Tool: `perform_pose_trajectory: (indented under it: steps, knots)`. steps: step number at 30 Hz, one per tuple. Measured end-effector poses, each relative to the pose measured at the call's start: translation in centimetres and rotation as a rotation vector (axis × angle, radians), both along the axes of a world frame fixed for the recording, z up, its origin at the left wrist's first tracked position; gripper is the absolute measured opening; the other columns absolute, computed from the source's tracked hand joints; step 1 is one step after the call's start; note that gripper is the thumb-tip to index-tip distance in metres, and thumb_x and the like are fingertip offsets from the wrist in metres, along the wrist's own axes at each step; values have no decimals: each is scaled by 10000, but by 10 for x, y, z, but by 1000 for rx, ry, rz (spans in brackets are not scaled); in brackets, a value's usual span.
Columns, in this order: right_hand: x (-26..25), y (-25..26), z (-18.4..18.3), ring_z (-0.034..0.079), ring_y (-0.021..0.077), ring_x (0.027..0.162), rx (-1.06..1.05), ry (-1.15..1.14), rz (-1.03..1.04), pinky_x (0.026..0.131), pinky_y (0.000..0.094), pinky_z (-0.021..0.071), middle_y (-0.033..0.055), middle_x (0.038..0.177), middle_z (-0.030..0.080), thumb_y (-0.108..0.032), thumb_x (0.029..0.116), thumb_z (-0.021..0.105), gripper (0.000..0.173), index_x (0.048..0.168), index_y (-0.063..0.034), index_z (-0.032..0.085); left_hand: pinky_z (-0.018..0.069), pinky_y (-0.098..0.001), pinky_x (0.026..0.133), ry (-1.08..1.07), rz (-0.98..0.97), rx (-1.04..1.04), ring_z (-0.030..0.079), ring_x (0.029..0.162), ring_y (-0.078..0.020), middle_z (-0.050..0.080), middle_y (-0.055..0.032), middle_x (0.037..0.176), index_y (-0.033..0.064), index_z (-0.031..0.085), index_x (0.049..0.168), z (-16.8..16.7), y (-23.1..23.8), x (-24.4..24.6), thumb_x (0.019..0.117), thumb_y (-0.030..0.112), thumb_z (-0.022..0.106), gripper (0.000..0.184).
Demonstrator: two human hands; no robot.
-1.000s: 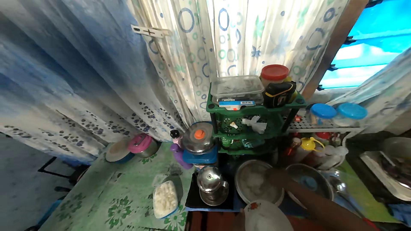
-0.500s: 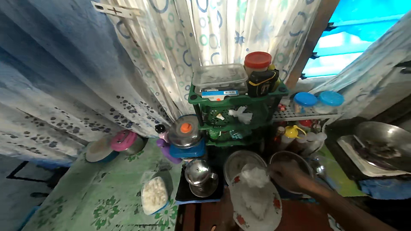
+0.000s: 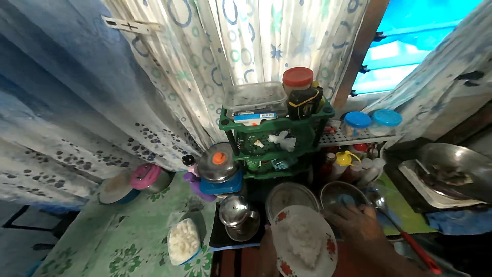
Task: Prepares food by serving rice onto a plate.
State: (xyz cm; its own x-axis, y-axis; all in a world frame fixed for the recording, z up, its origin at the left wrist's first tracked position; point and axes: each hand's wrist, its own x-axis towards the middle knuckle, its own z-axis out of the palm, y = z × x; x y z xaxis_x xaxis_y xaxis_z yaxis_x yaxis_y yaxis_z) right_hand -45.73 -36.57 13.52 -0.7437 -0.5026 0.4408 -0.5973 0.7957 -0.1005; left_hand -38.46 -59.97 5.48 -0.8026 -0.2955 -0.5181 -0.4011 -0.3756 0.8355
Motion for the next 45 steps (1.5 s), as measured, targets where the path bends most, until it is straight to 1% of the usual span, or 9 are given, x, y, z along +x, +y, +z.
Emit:
perform_pose_trajectory:
  steps: [4, 10, 15, 19, 26, 31, 34, 39, 45]
  knots:
    - [18, -4, -4, 716, 388, 952, 93, -256, 2, 885, 682, 484, 128, 956, 757, 72, 791, 765, 527, 1229, -221, 767, 562, -416, 940, -11, 16, -6, 672, 1067, -191, 670, -168, 1200, 8, 542, 1377, 2, 0, 11, 1121, 446, 206, 608]
    - [17, -10, 13, 710, 308, 814, 79, -56, 48, 771, 582, 508, 56, 838, 729, 27, 759, 766, 476, 1134, -265, 793, 536, -441, 996, -40, 48, -86, 649, 1138, -220, 647, -200, 1259, -12, 535, 1389, -16, -3, 21, 1119, 433, 271, 584]
    - [13, -16, 18, 678, 435, 1076, 183, -531, 87, 966, 730, 430, 174, 1068, 745, 14, 904, 671, 492, 1313, -255, 723, 464, -499, 1068, -108, -3, -206, 590, 1233, -299, 588, -270, 1339, -53, 502, 1419, -16, -10, 29, 1123, 407, 271, 594]
    - [-32, -37, 41, 626, 401, 1205, 284, -639, -55, 1087, 659, 355, 170, 1222, 713, -85, 1019, 542, 408, 1376, -232, 672, 500, -494, 1022, -123, -24, -183, 621, 1173, -292, 612, -265, 1281, -59, 507, 1394, -29, -15, 37, 1123, 410, 265, 594]
    - [-101, -108, -39, 418, 503, 1419, 351, -559, 137, 1185, 664, 259, 321, 1478, 499, -58, 1046, 480, 432, 1469, 14, 524, 492, -411, 1024, -38, -141, -341, 618, 1140, -229, 631, -256, 1228, -105, 548, 1335, -22, -1, 38, 1113, 268, 393, 461]
    - [-96, -135, -53, 398, 428, 1458, 326, -754, 115, 1219, 509, 311, 302, 1512, 464, -124, 1101, 365, 424, 1429, 109, 499, 445, -421, 1085, -45, -174, -281, 576, 1232, -270, 589, -283, 1321, -119, 523, 1364, -10, 4, 38, 1113, 234, 389, 453]
    - [-96, -143, -61, 319, 501, 1487, 634, -793, 153, 1233, 586, 254, 351, 1532, 417, -21, 1087, 342, 402, 1423, 148, 485, 440, -419, 1087, -51, -198, -232, 574, 1239, -255, 581, -275, 1342, -105, 511, 1389, -18, 2, 36, 1126, 258, 337, 480]
    - [-109, -132, -57, 511, 492, 1334, 611, -730, 115, 1199, 664, 233, 310, 1351, 604, -58, 1064, 453, 333, 1314, 92, 612, 403, -423, 1104, -109, -274, -193, 523, 1284, -276, 518, -289, 1414, -106, 473, 1428, 42, 1, 39, 1133, 225, 292, 479]
    - [-124, -114, -68, 514, 511, 1318, 686, -725, 172, 1184, 719, 187, 316, 1334, 610, -72, 1059, 463, 332, 1320, 41, 634, 420, -436, 1096, -63, -267, -231, 545, 1270, -277, 552, -269, 1386, -90, 505, 1405, 12, 2, 39, 1131, 252, 302, 483]
